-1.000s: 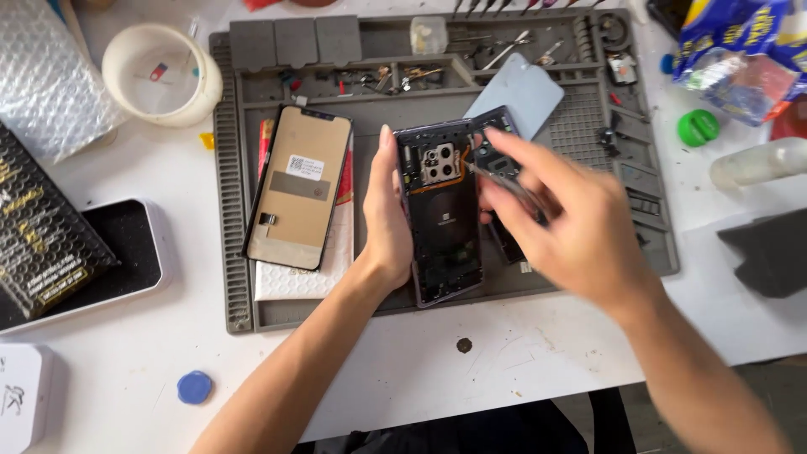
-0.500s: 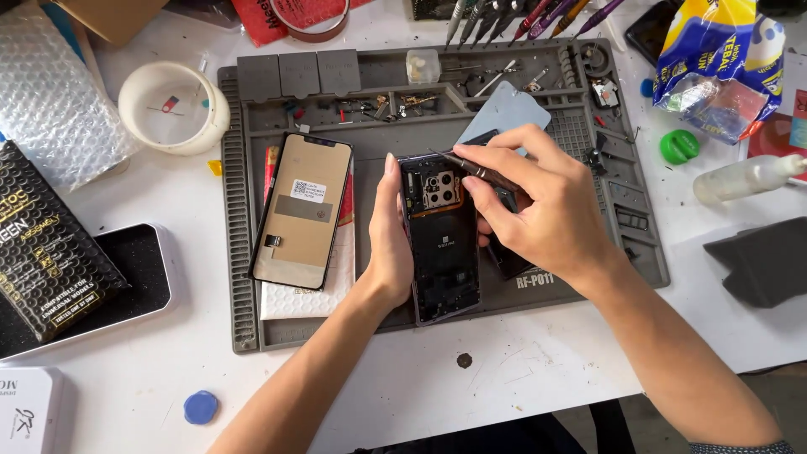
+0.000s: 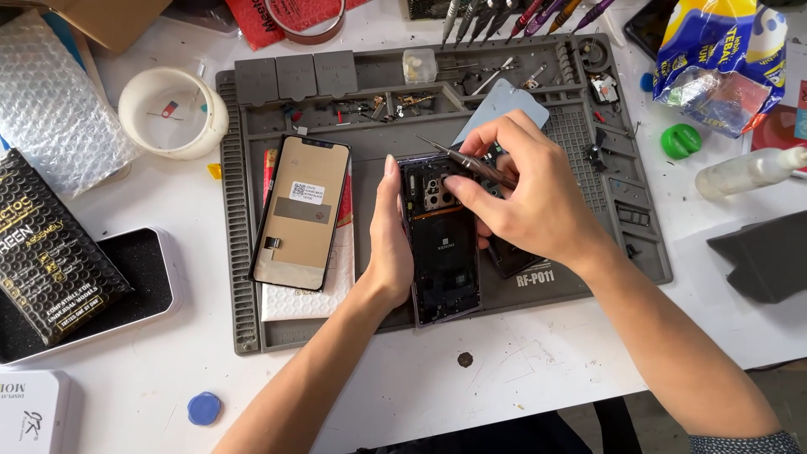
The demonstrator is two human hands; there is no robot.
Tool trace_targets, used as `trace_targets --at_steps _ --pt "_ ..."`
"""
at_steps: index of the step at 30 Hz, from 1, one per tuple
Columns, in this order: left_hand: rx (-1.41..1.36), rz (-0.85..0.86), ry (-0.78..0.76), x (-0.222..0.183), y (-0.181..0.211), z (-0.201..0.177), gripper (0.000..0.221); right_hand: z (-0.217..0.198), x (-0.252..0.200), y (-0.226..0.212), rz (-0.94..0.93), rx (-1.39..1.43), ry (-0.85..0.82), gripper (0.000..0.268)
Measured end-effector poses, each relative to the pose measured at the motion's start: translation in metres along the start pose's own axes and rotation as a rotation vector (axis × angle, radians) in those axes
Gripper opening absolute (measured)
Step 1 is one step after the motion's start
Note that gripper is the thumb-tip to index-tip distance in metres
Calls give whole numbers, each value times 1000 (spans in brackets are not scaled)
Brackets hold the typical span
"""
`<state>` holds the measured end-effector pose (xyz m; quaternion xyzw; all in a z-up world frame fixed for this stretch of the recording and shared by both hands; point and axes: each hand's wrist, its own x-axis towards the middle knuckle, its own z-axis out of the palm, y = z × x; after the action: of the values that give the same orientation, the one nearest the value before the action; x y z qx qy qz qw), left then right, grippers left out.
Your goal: Disassembling a smartphone by removing internal screws and prying up components on a repair bench.
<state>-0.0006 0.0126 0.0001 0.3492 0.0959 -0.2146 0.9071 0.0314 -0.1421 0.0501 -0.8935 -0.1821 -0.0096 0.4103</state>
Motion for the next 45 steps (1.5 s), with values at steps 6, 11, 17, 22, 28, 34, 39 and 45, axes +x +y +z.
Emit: trace_targets --at_steps 6,11,17,22,28,34,39,45 --pt "-31 -41 2 3 -1 -3 88 -11 -2 10 19 275 -113 19" --pt "384 249 62 10 -15 -21 23 -13 -11 18 9 310 -58 24" --pt "198 -39 413 8 -15 -16 18 -15 -15 21 -40 358 -39 25" --pt "151 90 -117 3 -7 -13 52 -9 -11 20 5 416 -13 24" --pt "33 79 -110 6 -14 -14 53 -12 -11 36 -159 270 167 14" --pt "57 100 -137 9 -17 -19 50 -35 -38 5 -256 182 187 43" --pt "23 75 -121 6 -12 -16 50 -54 -70 19 -136 596 330 13" --pt "11 82 -112 3 -5 -14 52 -49 -123 76 -39 1590 -28 58"
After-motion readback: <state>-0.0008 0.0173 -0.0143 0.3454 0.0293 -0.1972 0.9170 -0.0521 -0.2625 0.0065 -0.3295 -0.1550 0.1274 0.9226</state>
